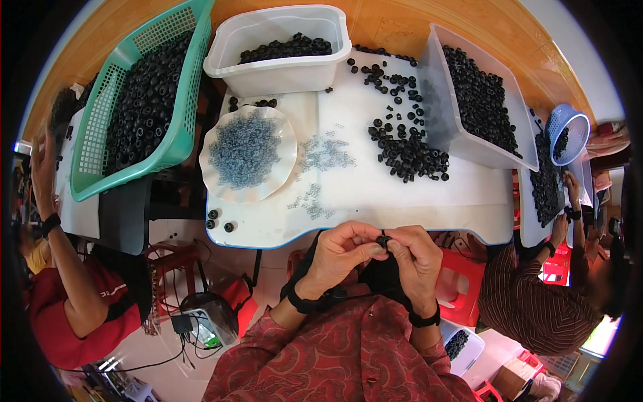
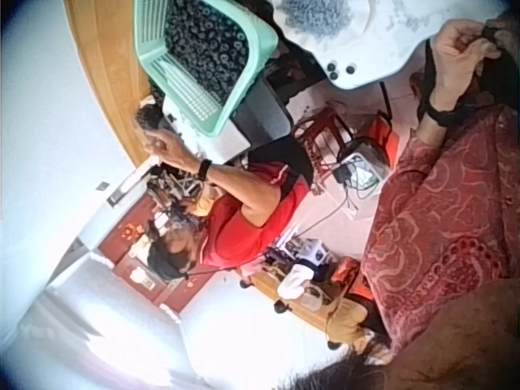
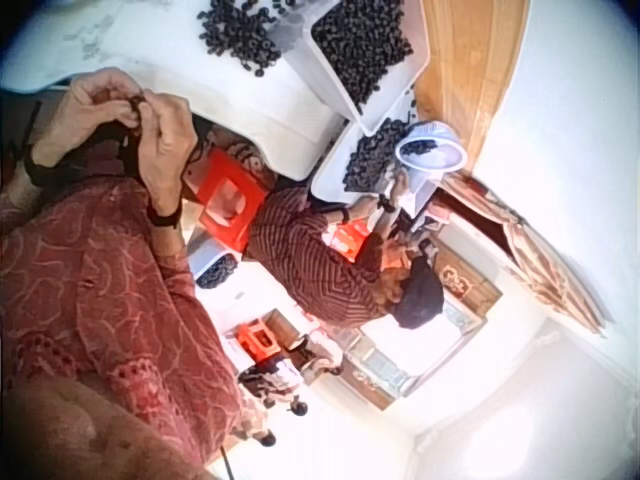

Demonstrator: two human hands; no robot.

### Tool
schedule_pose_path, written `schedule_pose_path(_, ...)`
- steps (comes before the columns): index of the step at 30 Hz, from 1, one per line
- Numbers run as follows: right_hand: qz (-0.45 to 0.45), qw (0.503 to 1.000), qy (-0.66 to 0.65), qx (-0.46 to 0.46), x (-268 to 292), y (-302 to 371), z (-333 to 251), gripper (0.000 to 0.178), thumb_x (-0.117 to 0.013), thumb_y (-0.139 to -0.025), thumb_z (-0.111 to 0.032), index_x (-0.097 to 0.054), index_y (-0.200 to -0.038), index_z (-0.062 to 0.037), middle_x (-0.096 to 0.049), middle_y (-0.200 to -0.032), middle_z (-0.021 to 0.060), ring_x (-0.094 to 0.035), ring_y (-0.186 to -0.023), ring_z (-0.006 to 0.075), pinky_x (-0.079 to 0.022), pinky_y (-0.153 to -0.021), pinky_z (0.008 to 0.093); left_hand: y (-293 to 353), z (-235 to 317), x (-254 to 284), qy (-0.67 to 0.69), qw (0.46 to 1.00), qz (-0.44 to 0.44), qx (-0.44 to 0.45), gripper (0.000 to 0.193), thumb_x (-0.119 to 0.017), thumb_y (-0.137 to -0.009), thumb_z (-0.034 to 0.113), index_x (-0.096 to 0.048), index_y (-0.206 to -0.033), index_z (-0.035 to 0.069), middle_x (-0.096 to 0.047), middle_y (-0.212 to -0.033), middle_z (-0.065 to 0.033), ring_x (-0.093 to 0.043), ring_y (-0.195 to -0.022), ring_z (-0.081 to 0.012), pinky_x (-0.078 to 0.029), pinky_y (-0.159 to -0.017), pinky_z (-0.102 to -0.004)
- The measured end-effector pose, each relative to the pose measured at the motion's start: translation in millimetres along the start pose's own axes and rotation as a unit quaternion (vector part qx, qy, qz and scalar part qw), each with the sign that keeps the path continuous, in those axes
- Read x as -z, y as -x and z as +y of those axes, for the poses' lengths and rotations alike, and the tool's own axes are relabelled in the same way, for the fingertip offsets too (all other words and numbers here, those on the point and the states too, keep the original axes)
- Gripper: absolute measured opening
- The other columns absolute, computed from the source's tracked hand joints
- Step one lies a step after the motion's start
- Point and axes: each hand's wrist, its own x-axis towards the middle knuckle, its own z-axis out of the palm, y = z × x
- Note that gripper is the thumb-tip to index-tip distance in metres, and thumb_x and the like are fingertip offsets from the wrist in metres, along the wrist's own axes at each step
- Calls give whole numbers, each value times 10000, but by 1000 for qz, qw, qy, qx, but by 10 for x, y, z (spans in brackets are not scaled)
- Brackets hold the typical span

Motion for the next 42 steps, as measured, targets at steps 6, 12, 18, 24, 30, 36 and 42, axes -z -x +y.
schedule_pose_path(6,-6,1000,13,-1,2,-5,-14,125,-678,-876,3,-701,-999,-9,-679,-915,119,-669,-765,172,-531,-675,263,7,-43,64,-26,999,-19,-25,172,-623,-912,-53,-634,-1083,-42,-678,-1025,-109,-697,-881,-165,-531,-699,-244)
schedule_pose_path(12,-8,1000,27,-9,-1,11,-23,124,-681,-869,11,-701,-990,-8,-683,-908,120,-672,-767,175,-532,-671,264,6,-38,89,-66,995,-31,-67,178,-617,-885,-111,-634,-1060,-82,-636,-1075,-157,-693,-924,-233,-602,-833,-336)
schedule_pose_path(18,6,999,34,-14,-46,47,-51,146,-693,-877,-34,-709,-1020,-9,-672,-910,91,-622,-771,144,-494,-686,250,-3,-72,71,-71,994,-16,-86,151,-645,-895,-57,-664,-1042,-27,-652,-1028,-94,-697,-825,-142,-496,-595,-208)
schedule_pose_path(24,-26,997,73,32,-51,52,-75,313,-645,-862,66,-649,-1166,-9,-637,-1010,139,-667,-794,212,-539,-685,286,-1,-38,35,-33,999,19,-30,146,-668,-890,-35,-673,-1035,-17,-698,-891,-70,-641,-747,-74,-491,-598,-207)
schedule_pose_path(30,-35,995,81,44,-77,59,-68,415,-676,-799,81,-621,-1205,9,-603,-1032,143,-650,-787,212,-539,-684,297,15,-86,93,-36,999,35,5,194,-669,-863,-80,-657,-1055,-49,-684,-993,-106,-686,-896,-181,-583,-820,-299)
schedule_pose_path(36,-20,994,93,56,-125,65,-48,446,-752,-759,52,-625,-1185,20,-602,-1017,131,-637,-771,203,-534,-667,289,3,-75,11,-5,998,63,0,131,-706,-874,-9,-691,-1005,-10,-645,-781,-4,-553,-648,-33,-443,-562,-188)
schedule_pose_path(42,3,990,128,65,-157,100,18,402,-778,-742,31,-658,-1126,21,-618,-975,130,-642,-771,227,-541,-657,303,6,-58,20,14,997,68,45,111,-713,-869,1,-692,-978,-10,-653,-774,-15,-546,-640,-39,-420,-553,-186)
